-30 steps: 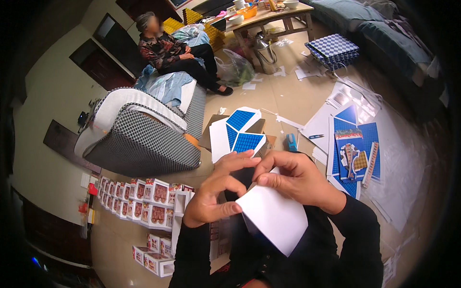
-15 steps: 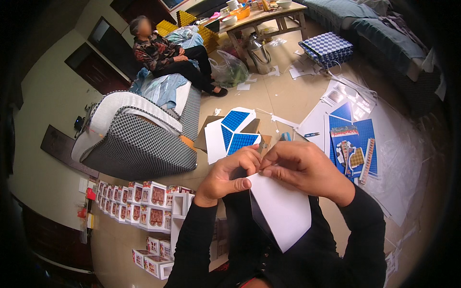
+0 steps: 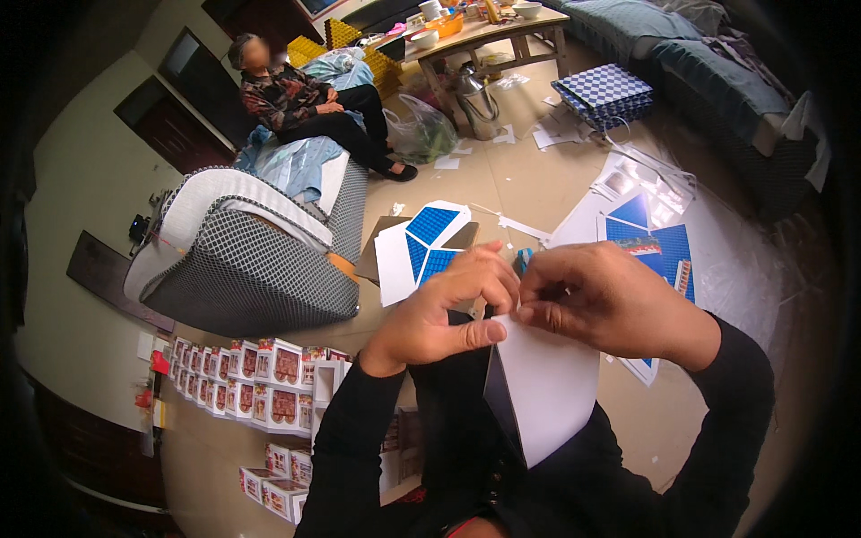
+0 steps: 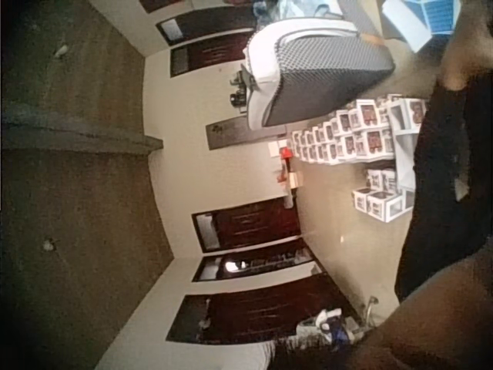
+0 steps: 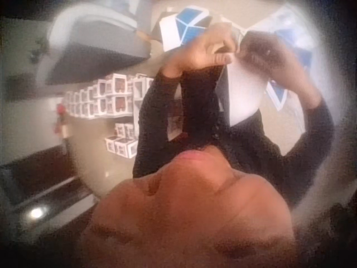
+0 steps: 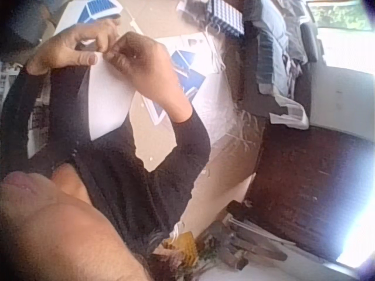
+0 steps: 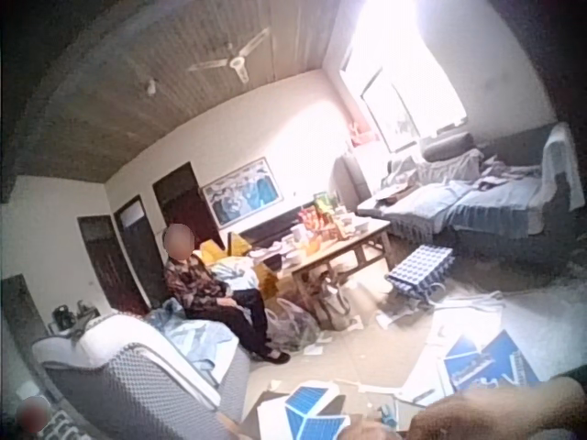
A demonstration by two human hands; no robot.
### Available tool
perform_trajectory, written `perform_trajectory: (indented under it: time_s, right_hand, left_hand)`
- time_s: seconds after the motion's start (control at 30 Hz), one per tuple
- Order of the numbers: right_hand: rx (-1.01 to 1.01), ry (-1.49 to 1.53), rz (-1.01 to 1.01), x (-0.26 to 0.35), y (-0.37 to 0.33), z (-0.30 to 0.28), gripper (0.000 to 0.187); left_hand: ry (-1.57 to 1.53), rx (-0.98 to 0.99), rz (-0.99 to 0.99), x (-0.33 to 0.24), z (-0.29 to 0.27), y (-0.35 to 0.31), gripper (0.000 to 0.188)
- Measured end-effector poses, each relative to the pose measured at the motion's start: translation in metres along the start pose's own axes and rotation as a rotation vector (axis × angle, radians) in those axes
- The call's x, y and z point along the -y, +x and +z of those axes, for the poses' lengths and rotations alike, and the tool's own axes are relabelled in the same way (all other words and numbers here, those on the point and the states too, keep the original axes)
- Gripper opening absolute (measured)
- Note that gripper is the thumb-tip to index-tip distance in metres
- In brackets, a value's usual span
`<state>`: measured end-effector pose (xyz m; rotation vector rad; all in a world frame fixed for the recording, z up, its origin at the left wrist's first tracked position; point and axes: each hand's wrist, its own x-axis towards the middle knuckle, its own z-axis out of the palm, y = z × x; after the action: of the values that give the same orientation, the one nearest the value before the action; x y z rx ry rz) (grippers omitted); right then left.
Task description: The person sits on the floor and assembles small paper boxes by folding printed blue and white sheets. They use a tape dispenser to secure the edges and fold the flaps into place, creating a stack of finished boxes.
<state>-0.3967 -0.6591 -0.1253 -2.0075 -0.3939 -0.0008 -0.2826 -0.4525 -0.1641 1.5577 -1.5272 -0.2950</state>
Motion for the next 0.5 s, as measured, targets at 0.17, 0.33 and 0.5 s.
perform_trajectory:
  time_s: [0.17, 0.33, 0.5]
  right_hand:
    - [0.015, -0.235, -0.042, 0.014, -0.006, 0.001, 0.011]
    - [0.163, -0.085, 0.197, 0.003, -0.020, 0.006, 0.015]
    - [0.263, 0.055, 0.369, -0.011, -0.035, 0.010, 0.022]
  left_hand:
    - [0.136, 0.006, 0.041, -0.006, -0.003, 0.000, 0.017]
    - [0.243, 0.041, 0.025, -0.022, 0.026, -0.012, 0.011]
    - [0.246, 0.022, 0.009, -0.029, 0.048, -0.020, 0.011]
